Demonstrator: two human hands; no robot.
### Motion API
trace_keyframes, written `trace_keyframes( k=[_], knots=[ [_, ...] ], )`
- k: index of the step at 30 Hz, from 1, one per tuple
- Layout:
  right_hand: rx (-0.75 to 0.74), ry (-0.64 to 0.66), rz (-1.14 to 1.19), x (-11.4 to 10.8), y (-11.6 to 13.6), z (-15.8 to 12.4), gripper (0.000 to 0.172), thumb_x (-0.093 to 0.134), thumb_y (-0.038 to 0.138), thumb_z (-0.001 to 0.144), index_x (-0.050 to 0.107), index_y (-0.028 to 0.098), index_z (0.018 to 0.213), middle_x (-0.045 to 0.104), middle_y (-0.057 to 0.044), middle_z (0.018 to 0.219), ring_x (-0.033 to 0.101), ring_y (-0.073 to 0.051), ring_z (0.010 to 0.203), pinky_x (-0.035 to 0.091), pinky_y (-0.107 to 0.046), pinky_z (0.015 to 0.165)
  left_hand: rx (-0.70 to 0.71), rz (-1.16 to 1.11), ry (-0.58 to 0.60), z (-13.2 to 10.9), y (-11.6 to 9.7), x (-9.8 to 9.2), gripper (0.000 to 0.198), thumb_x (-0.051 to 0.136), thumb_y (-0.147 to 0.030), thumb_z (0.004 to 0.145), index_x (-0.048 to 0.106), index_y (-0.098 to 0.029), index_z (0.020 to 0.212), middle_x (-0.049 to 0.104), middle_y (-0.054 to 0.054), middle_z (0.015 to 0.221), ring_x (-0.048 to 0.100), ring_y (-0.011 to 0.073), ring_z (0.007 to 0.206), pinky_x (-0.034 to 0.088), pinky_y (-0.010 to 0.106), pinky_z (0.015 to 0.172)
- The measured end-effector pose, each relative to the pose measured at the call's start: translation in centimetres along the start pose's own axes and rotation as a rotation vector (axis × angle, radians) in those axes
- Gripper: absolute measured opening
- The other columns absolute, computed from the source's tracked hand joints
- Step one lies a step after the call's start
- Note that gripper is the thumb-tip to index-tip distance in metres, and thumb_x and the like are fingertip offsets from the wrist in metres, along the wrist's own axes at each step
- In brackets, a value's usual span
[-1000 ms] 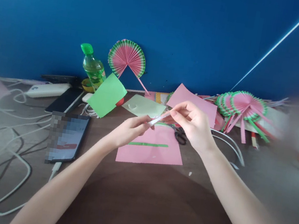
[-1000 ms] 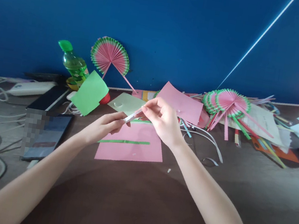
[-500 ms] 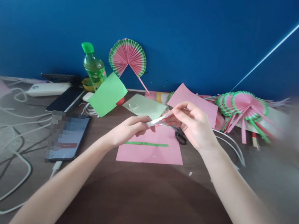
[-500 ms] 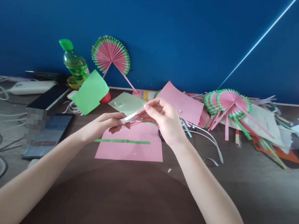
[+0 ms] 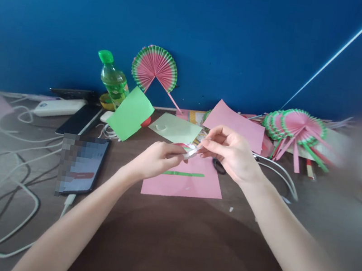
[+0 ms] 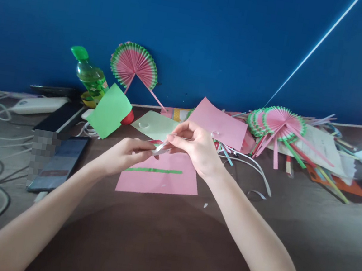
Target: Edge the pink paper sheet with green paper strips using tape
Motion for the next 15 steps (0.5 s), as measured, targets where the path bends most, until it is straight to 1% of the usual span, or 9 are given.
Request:
trace_keyframes(
  k=[3, 7, 9, 12, 14, 15],
  knots=[
    [0.015, -0.001, 0.021, 0.02, -0.17, -0.04, 0.022, 0.074, 0.026, 0.067, 0.054, 0.018, 0.072, 0.068, 0.000, 0.067, 0.065, -0.013, 0.061, 0.053, -0.027, 0.058, 0.131, 0.159, -0.016, 0.05, -0.16, -0.07, 0.027, 0.040, -0.018, 0.081, 0.067, -0.015, 0.082, 0.056, -0.001, 0.061, 0.043, 0.0098, 0.056, 0.034, 0.023, 0.058],
    [0.027, 0.021, 0.050, -0.08, -0.55, 0.09, 0.021, 0.074, 0.025, 0.067, 0.054, 0.018, 0.073, 0.068, 0.000, 0.068, 0.065, -0.012, 0.063, 0.052, -0.025, 0.059, 0.249, 0.312, -0.043, 0.15, -0.38, -0.32, 0.025, 0.041, -0.015, 0.080, 0.063, -0.015, 0.069, 0.047, -0.003, 0.052, 0.037, 0.0091, 0.050, 0.033, 0.024, 0.059],
    [0.050, 0.037, 0.078, -0.15, -0.76, 0.19, 0.020, 0.073, 0.024, 0.068, 0.054, 0.019, 0.073, 0.067, 0.001, 0.068, 0.065, -0.012, 0.063, 0.051, -0.025, 0.059, 0.270, 0.388, -0.045, 0.18, -0.49, -0.42, 0.024, 0.041, -0.014, 0.079, 0.059, -0.015, 0.063, 0.043, -0.003, 0.050, 0.037, 0.0091, 0.050, 0.034, 0.024, 0.062],
    [0.082, 0.057, 0.113, -0.21, -1.00, 0.33, 0.018, 0.071, 0.021, 0.070, 0.054, 0.019, 0.073, 0.067, 0.001, 0.068, 0.065, -0.012, 0.064, 0.049, -0.023, 0.058, 0.271, 0.464, -0.036, 0.16, -0.54, -0.52, 0.025, 0.041, -0.013, 0.079, 0.055, -0.016, 0.059, 0.041, -0.004, 0.051, 0.038, 0.0093, 0.052, 0.037, 0.026, 0.070],
    [0.093, 0.060, 0.129, -0.18, -1.03, 0.37, 0.017, 0.071, 0.020, 0.070, 0.054, 0.019, 0.073, 0.066, 0.002, 0.067, 0.065, -0.012, 0.064, 0.047, -0.023, 0.057, 0.265, 0.451, -0.035, 0.10, -0.49, -0.59, 0.025, 0.040, -0.014, 0.080, 0.056, -0.016, 0.060, 0.042, -0.004, 0.052, 0.038, 0.0095, 0.053, 0.036, 0.027, 0.070],
    [0.092, 0.058, 0.135, -0.14, -0.98, 0.37, 0.017, 0.071, 0.020, 0.070, 0.054, 0.019, 0.072, 0.066, 0.002, 0.067, 0.065, -0.011, 0.064, 0.047, -0.022, 0.057, 0.248, 0.414, -0.040, 0.06, -0.44, -0.65, 0.024, 0.041, -0.016, 0.080, 0.057, -0.016, 0.062, 0.043, -0.003, 0.053, 0.039, 0.0097, 0.054, 0.036, 0.026, 0.068]
  ],
)
Point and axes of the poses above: each hand's wrist, its own z-axis towards the middle knuckle, its own x-axis out of the palm, y = z × x, the point moved 1 cm from there along z, towards the middle knuckle
